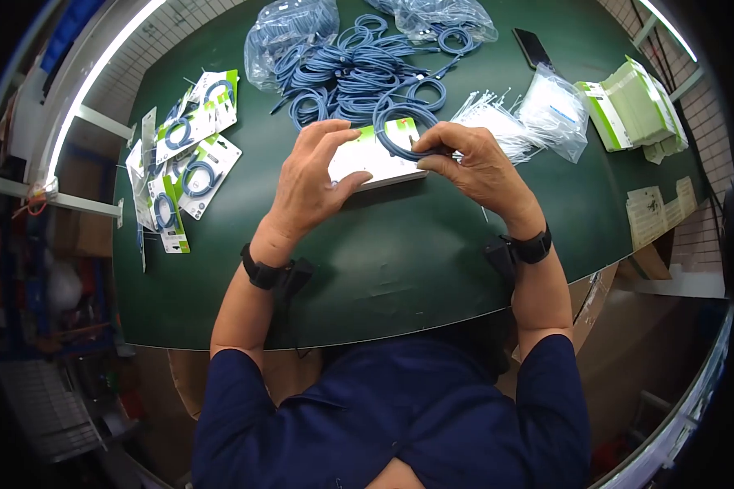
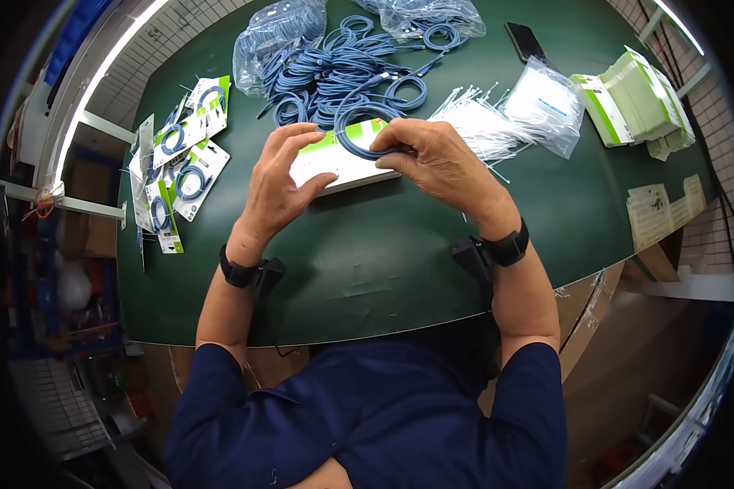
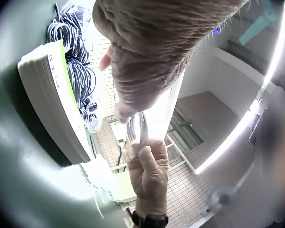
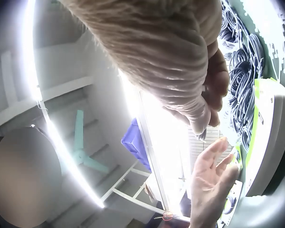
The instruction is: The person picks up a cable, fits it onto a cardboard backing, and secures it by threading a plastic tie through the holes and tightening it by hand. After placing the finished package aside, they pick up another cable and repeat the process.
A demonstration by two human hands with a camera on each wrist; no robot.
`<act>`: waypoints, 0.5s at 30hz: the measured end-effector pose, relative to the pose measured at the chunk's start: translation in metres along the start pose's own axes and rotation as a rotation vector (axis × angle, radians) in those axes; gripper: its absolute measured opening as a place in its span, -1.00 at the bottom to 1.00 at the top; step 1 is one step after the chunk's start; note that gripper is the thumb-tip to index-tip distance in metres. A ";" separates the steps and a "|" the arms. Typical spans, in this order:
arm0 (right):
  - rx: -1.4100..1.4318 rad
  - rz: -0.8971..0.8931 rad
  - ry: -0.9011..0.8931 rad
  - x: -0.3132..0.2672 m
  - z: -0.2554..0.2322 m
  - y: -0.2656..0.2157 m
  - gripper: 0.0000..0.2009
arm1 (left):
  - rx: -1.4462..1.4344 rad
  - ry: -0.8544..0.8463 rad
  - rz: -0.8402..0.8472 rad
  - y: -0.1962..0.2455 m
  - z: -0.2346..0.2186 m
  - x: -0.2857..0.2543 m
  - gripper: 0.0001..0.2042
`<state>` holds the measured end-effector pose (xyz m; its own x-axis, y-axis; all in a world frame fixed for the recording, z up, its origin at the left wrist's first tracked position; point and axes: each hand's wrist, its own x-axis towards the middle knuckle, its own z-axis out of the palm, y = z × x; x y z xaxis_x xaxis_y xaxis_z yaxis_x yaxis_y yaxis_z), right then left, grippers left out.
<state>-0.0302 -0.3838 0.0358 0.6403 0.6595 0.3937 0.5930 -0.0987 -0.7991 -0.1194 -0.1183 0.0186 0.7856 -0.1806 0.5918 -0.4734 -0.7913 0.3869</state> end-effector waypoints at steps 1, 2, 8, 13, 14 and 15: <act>-0.007 -0.015 0.000 0.000 0.002 0.004 -0.84 | 0.060 -0.097 -0.035 -0.004 0.003 -0.001 -0.36; -0.015 -0.030 -0.002 0.000 0.002 0.006 -0.85 | 0.120 -0.194 -0.069 -0.007 0.007 -0.002 -0.28; -0.037 -0.081 -0.011 0.001 0.004 0.007 -0.84 | 0.237 -0.298 -0.114 -0.027 0.019 -0.008 -0.10; -0.093 -0.146 -0.018 0.001 0.010 0.006 -0.84 | 0.093 -0.343 -0.185 -0.036 0.015 -0.005 -0.10; -0.113 -0.159 -0.015 0.002 0.010 0.006 -0.85 | 0.042 -0.352 -0.204 -0.036 0.013 -0.005 -0.11; -0.115 -0.165 -0.026 0.002 0.011 0.005 -0.85 | 0.042 -0.342 -0.211 -0.034 0.011 -0.005 -0.11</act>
<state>-0.0310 -0.3749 0.0273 0.5179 0.6930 0.5016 0.7415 -0.0713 -0.6671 -0.1031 -0.0964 -0.0055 0.9543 -0.1899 0.2307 -0.2766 -0.8534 0.4418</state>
